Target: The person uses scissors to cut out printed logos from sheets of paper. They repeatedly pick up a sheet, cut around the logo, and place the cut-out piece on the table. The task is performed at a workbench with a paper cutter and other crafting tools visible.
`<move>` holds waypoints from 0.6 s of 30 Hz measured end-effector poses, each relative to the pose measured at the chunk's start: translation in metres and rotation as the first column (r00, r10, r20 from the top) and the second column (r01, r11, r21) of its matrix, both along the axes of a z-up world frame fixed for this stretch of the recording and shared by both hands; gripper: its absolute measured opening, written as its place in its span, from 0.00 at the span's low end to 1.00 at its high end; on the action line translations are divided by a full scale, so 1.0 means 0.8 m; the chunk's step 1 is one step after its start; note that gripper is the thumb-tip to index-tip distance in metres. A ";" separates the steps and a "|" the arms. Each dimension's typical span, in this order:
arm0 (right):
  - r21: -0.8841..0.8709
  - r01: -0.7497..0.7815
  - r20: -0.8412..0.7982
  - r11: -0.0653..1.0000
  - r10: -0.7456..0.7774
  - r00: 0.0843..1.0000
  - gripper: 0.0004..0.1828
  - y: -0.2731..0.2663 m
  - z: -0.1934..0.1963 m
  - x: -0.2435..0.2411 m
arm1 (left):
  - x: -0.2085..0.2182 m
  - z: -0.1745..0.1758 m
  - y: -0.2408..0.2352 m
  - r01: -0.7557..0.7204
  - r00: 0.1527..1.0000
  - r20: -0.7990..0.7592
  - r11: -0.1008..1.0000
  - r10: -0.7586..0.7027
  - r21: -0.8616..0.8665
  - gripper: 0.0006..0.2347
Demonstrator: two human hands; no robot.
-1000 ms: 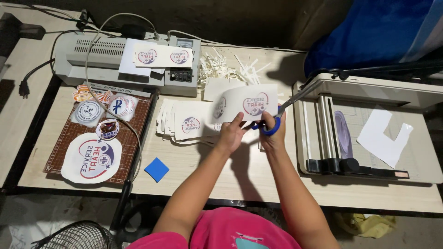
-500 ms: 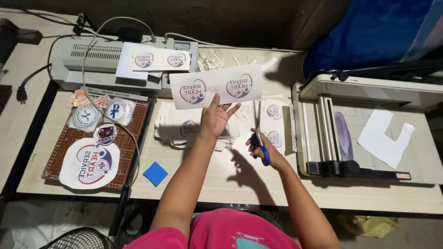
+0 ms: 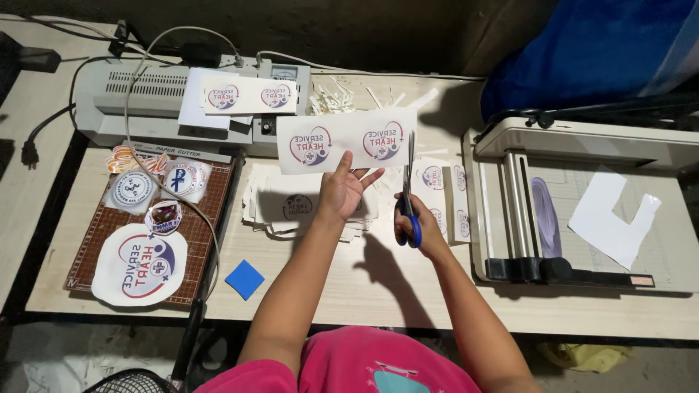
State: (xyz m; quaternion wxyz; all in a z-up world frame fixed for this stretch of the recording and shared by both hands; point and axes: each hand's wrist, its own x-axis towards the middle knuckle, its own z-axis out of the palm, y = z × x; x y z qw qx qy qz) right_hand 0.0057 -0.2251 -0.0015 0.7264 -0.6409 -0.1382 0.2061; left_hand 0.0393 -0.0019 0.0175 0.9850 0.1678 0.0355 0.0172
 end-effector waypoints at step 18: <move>-0.017 0.066 0.009 0.998 -0.066 0.998 0.34 0.013 -0.015 0.031 | 0.010 -0.053 0.008 0.012 0.993 -0.116 0.996 -0.001 0.092 0.12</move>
